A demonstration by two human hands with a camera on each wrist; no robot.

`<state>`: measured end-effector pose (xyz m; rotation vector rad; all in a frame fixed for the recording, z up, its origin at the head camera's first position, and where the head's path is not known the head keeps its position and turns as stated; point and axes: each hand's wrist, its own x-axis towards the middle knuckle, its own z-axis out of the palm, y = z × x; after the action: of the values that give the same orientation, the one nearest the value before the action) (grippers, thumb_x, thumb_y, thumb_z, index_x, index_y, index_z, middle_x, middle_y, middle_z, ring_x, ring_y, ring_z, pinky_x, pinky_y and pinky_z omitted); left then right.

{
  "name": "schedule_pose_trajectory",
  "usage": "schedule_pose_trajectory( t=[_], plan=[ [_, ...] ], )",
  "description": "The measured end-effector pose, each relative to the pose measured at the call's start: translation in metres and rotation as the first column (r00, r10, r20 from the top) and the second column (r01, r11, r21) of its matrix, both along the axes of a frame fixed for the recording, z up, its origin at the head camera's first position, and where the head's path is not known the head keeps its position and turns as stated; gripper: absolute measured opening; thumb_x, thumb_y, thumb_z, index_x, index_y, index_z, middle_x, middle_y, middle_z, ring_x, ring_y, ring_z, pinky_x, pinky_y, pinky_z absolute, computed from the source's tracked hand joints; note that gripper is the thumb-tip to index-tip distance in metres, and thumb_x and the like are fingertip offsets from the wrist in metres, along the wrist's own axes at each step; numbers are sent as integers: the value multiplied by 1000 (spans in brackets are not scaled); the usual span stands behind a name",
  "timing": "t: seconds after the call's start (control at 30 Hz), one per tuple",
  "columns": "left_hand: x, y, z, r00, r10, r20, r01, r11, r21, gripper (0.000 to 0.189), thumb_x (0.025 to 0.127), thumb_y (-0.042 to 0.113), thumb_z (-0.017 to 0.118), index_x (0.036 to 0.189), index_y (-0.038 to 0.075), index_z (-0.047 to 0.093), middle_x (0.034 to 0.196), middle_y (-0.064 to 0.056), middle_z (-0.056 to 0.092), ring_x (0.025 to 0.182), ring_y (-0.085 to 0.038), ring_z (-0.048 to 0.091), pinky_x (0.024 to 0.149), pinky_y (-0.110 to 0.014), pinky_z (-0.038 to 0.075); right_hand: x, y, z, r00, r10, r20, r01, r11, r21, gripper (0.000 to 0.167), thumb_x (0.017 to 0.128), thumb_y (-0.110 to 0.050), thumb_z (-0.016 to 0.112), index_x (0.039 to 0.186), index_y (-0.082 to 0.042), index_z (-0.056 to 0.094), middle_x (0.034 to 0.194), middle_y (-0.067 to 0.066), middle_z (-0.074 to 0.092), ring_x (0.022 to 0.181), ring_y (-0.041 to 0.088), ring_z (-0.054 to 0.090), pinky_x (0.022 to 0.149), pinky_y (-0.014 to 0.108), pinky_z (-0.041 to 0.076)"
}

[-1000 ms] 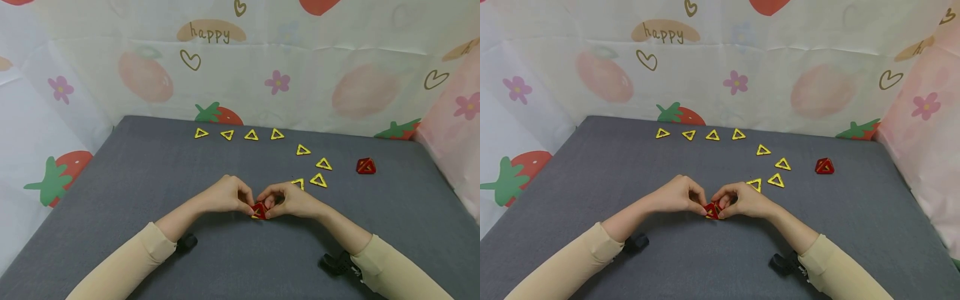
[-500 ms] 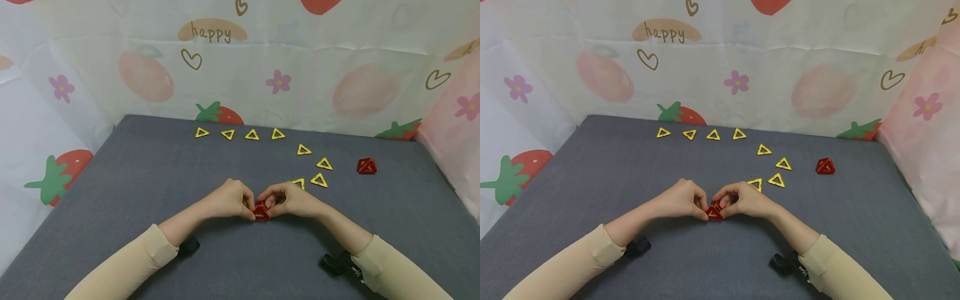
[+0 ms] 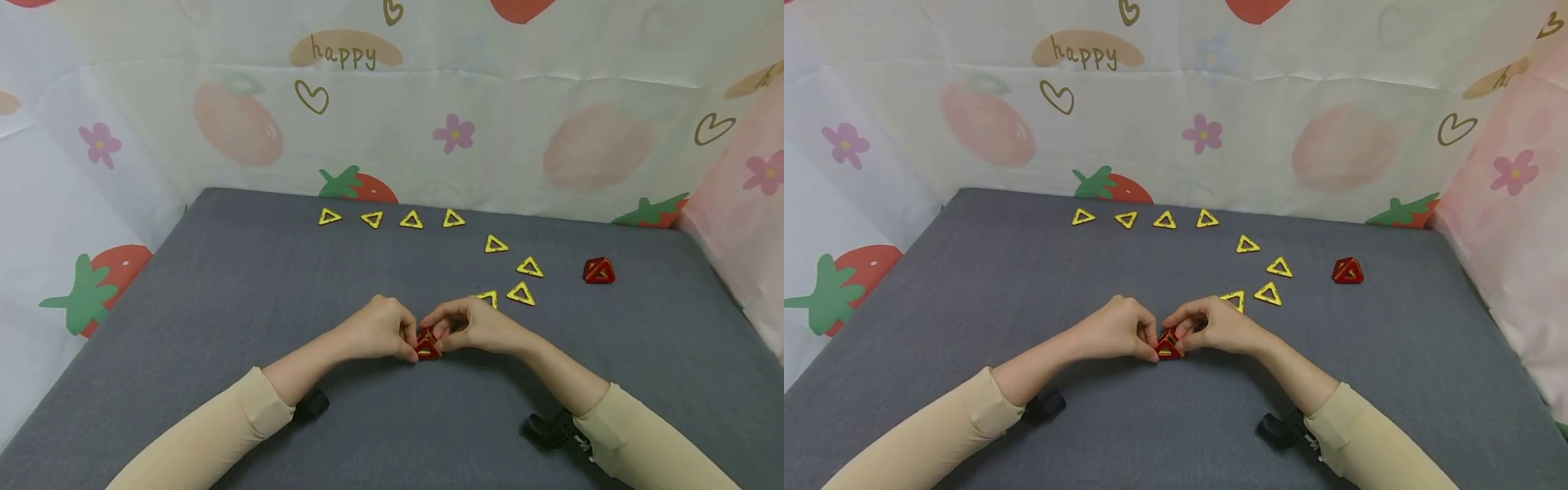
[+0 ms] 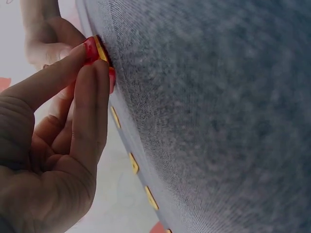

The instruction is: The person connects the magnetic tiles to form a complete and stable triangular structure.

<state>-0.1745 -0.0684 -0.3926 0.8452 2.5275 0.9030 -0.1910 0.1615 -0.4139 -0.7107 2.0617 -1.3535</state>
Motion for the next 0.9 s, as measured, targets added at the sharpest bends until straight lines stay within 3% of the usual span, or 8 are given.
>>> schedule_pose_trajectory(
  t=[0.17, 0.4, 0.9],
  plan=[
    [0, 1, -2, 1000, 5, -20, -5, 1000, -4, 18, 72, 19, 88, 65, 17, 71, 62, 7, 69, 54, -3, 51, 50, -19, 39, 0, 0, 0, 1000, -12, 0, 12, 1000, 15, 36, 88, -10, 73, 123, -6, 68, 101, 11, 73, 89, 9, 68, 77, 27, 58],
    [-2, -1, -4, 1000, 7, 12, -7, 999, 43, 19, 73, 17, 87, 66, 15, 70, 61, 3, 69, 51, -2, 53, 48, -19, 42, -1, 1, -1, 1000, -9, -7, 9, 1000, 18, 36, 88, -11, 72, 123, -5, 67, 100, 10, 73, 88, 9, 68, 77, 28, 58],
    [-4, 0, -7, 1000, 25, 15, -26, 995, 92, 20, 73, 15, 87, 71, 15, 68, 65, 3, 68, 55, -4, 59, 53, -20, 48, 0, 1, -1, 999, -9, 33, 9, 1000, -5, 42, 83, -13, 79, 122, -4, 67, 98, 8, 73, 86, 11, 70, 76, 28, 58]
  ],
)
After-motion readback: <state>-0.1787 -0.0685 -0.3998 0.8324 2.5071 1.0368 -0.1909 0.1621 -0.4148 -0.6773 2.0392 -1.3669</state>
